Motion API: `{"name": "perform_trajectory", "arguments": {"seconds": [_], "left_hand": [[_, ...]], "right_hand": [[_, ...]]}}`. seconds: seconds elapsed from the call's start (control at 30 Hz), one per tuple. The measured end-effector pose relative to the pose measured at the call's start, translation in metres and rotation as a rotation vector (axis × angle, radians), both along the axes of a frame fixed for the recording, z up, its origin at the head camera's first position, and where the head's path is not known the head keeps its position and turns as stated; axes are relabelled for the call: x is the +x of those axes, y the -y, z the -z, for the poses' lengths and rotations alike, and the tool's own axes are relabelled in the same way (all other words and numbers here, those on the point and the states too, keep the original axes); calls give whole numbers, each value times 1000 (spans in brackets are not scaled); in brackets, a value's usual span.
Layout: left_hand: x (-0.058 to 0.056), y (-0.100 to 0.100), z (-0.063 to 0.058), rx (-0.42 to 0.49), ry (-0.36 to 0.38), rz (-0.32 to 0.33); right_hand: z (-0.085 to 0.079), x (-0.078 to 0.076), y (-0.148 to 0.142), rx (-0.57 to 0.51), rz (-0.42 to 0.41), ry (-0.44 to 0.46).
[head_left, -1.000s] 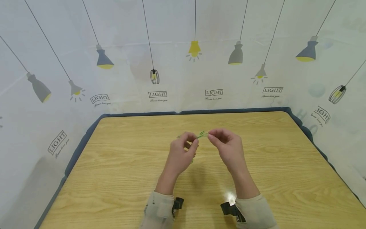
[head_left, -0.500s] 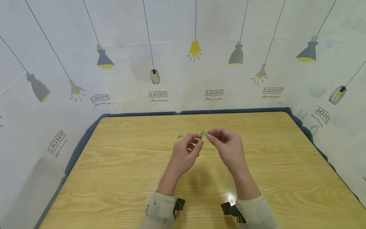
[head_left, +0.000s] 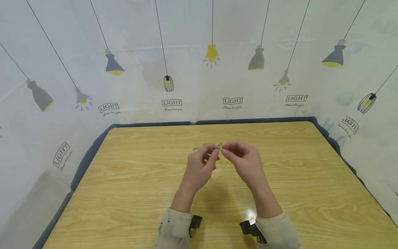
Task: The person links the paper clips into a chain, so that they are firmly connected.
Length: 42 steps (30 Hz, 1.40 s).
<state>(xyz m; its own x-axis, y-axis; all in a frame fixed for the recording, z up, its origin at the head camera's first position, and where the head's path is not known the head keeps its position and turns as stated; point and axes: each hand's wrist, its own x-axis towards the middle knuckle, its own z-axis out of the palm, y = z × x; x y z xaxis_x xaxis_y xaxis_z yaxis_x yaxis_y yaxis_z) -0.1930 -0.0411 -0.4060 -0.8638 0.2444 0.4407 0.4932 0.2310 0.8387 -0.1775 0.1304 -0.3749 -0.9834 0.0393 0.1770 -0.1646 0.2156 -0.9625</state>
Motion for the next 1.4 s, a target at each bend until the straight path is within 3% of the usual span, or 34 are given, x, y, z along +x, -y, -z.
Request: {"name": "perform_trajectory", "arguments": {"seconds": [0.2, 0.5, 0.63, 0.83, 1.17, 1.4], "left_hand": [[-1, 0, 2, 15, -31, 5], [-2, 4, 2, -8, -16, -37], [-4, 8, 2, -9, 1, -75], [-7, 15, 3, -1, 18, -107], [-8, 26, 7, 15, 58, -144], [-8, 31, 9, 34, 77, -168]], "right_hand": [[1, 1, 0, 11, -17, 17], [1, 0, -3, 40, -51, 53], [2, -6, -6, 108, -69, 88], [5, -23, -6, 306, -99, 93], [25, -64, 0, 552, -361, 127], [50, -81, -4, 664, -466, 206]]}}
